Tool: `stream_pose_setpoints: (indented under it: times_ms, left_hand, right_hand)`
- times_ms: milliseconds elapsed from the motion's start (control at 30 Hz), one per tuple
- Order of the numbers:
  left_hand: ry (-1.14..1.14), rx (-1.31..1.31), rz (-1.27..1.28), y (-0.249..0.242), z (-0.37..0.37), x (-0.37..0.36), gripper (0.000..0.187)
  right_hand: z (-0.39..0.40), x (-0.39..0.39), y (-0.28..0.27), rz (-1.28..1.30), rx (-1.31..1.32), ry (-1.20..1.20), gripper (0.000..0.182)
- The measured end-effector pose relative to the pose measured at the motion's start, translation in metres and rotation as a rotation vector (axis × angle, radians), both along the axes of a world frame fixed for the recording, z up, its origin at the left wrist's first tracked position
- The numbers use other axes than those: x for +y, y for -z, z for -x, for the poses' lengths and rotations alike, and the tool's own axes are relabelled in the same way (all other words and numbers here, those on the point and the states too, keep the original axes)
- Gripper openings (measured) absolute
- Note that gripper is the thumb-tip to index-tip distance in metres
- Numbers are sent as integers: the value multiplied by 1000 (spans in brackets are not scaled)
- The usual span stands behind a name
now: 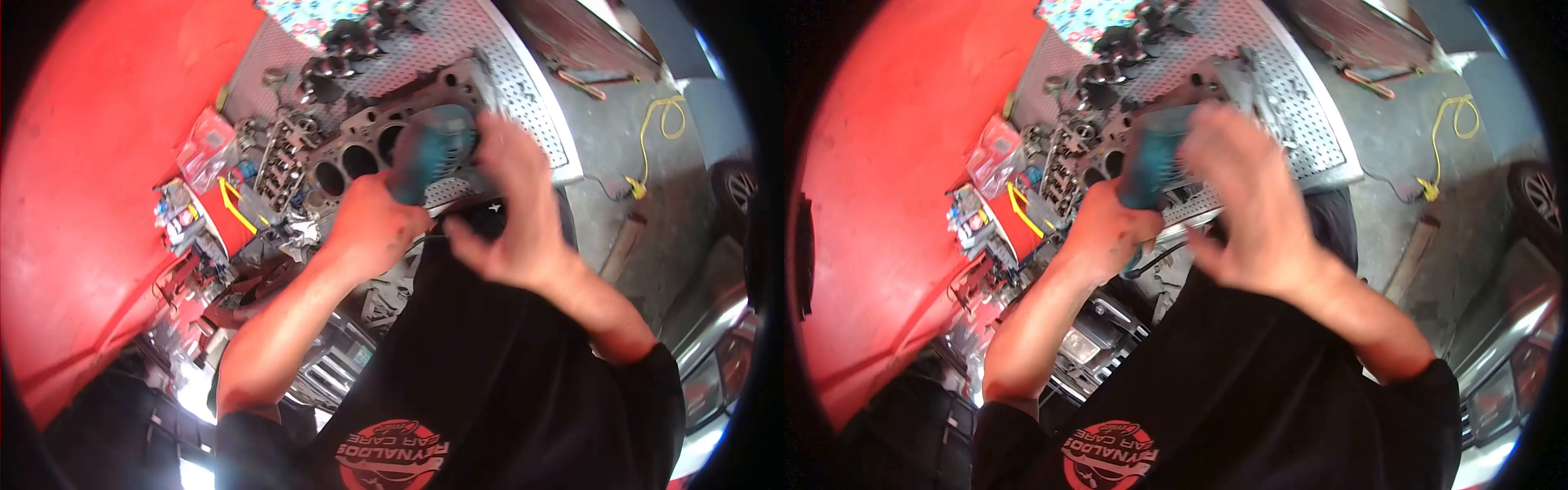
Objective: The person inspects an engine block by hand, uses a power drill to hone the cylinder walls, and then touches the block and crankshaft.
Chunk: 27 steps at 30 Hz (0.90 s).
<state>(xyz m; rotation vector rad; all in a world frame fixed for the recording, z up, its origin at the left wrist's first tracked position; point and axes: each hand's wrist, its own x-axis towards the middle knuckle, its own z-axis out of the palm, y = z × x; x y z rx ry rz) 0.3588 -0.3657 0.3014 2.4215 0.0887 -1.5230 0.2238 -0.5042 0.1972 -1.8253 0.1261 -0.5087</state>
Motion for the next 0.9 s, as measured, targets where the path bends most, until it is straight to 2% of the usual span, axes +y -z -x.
stream_pose_setpoints:
  times_ms: [67,167,200,233,300,333,400,467,533,700,800,867,900]
  left_hand:
    - [-18,-25,80,3,1,4,16]
    - [82,-144,178,10,4,9,17]
    - [132,-197,206,14,5,11,18]
    - [348,-267,312,25,4,19,20]
    - [238,-231,334,32,8,22,25]
    - [184,-217,257,28,9,18,25]
    - [197,-146,181,27,8,12,24]
    - [76,-100,146,13,4,8,25]
    - [25,-33,160,2,0,10,28]
    - [6,-3,230,3,-1,18,27]
    - [13,5,231,3,-4,19,27]
    - [45,-14,195,7,-1,18,27]
    - [52,-28,198,10,2,18,27]
  right_hand:
    - [-21,-14,5,102,221,-70,115]
    - [-47,-19,10,300,149,-221,120]
    - [-51,-15,9,261,223,-203,116]
    - [-54,-14,9,254,237,-201,113]
    - [-54,-10,13,189,274,-214,108]
    - [-53,-5,14,134,291,-186,109]
    - [-48,1,26,21,236,-157,113]
    - [-46,6,35,-5,147,-147,121]
    - [-48,4,38,213,110,-170,132]
    - [-45,10,42,142,113,-154,134]
    - [-47,17,27,220,184,-107,135]
    - [-42,30,35,18,177,-24,138]
    - [-40,36,37,1,133,-1,137]
